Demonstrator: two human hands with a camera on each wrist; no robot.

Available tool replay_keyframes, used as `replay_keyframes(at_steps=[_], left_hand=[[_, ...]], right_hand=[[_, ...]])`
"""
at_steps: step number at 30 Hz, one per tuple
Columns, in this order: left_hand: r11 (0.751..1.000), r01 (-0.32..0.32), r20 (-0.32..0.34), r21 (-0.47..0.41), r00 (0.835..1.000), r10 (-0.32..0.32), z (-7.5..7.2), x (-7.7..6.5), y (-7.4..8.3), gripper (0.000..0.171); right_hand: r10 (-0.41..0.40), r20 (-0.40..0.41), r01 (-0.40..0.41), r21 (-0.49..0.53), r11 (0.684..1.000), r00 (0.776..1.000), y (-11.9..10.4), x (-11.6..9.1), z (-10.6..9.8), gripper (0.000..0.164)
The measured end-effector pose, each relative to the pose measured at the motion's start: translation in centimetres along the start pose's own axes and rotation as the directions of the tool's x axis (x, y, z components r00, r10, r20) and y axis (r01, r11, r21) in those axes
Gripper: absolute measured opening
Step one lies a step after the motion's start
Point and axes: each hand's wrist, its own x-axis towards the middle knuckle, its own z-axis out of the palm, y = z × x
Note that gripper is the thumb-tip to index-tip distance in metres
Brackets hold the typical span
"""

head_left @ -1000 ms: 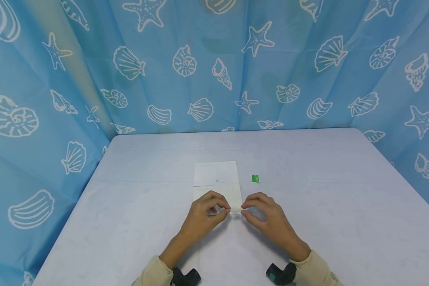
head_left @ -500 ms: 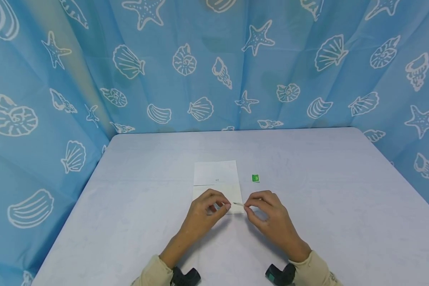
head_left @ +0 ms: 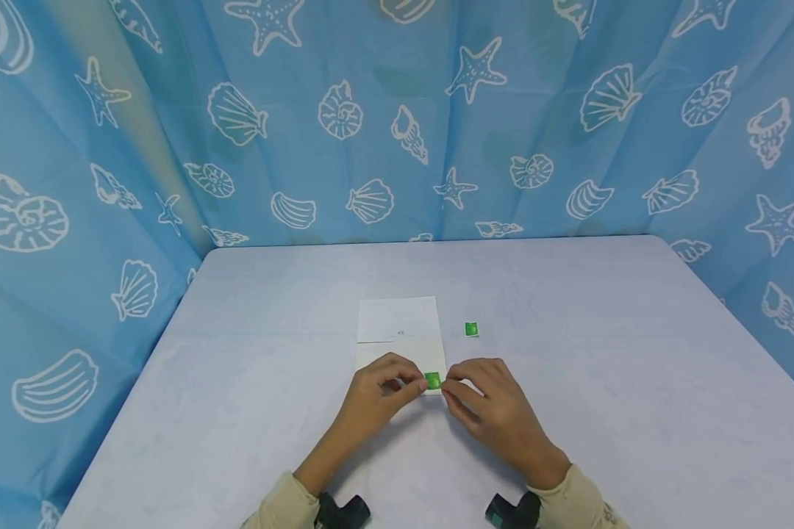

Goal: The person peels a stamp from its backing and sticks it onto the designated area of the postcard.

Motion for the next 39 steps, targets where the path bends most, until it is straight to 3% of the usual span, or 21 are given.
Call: replay_keyframes(at_steps=[3, 6, 8, 10, 12, 14, 16, 23, 27, 30, 35, 39], left_hand=[[0.999, 0.029, -0.011, -0.023, 1.000, -0.029, 0.0, 0.0, 0.3, 0.005], [0.998, 0.062, -0.030, -0.029, 0.998, -0.063, -0.1, -0.1, 1.4, 0.006], [0.996, 0.078, -0.038, -0.034, 0.996, -0.079, -0.2, -0.2, 2.3, 0.007], [0.996, 0.082, -0.043, -0.038, 0.996, -0.083, -0.4, -0.2, 3.3, 0.008], [0.996, 0.077, -0.042, -0.046, 0.996, -0.079, -0.6, -0.3, 4.0, 0.008], [0.997, 0.064, -0.041, -0.047, 0.997, -0.066, -0.7, -0.4, 4.1, 0.007], [0.998, 0.045, -0.040, -0.040, 0.998, -0.047, -0.7, -0.4, 4.2, 0.005], [1.000, -0.006, -0.057, -0.007, 0.998, 0.005, -0.6, -0.3, 3.9, 0.005], [1.000, -0.014, -0.064, 0.001, 0.998, 0.014, -0.5, -0.3, 3.8, 0.003], [1.000, -0.018, -0.059, -0.009, 0.998, 0.017, -0.4, -0.3, 3.7, 0.005], [1.000, -0.017, -0.042, -0.019, 0.999, 0.016, -0.3, -0.3, 3.1, 0.003], [0.999, -0.033, -0.039, -0.009, 0.999, 0.033, -0.1, -0.1, 1.0, 0.005]], right_hand=[[0.030, 0.018, -0.030, 0.024, 0.999, 0.999, -0.2, -0.1, 0.1, 0.024], [0.181, 0.045, -0.186, 0.148, 0.971, 0.982, -0.4, -0.3, 0.1, 0.011], [0.345, 0.082, -0.354, 0.259, 0.899, 0.935, -0.7, -0.4, 0.2, 0.008], [0.491, 0.132, -0.503, 0.354, 0.788, 0.861, -0.8, -0.5, 0.2, 0.014], [0.584, 0.186, -0.603, 0.406, 0.687, 0.790, -0.9, -0.5, 0.3, 0.016], [0.607, 0.216, -0.633, 0.427, 0.646, 0.765, -1.0, -0.3, 0.3, 0.015], [0.603, 0.226, -0.633, 0.438, 0.639, 0.765, -1.2, 0.1, 0.2, 0.012], [0.581, 0.200, -0.604, 0.430, 0.672, 0.789, -2.5, 2.1, -1.2, 0.009], [0.585, 0.195, -0.603, 0.445, 0.662, 0.787, -2.5, 2.1, -1.2, 0.009], [0.595, 0.206, -0.611, 0.474, 0.634, 0.777, -2.5, 2.1, -1.1, 0.010], [0.618, 0.274, -0.659, 0.496, 0.566, 0.737, -2.4, 2.1, -1.1, 0.008], [0.615, 0.277, -0.659, 0.490, 0.571, 0.738, -1.5, 0.8, -0.1, 0.009]])
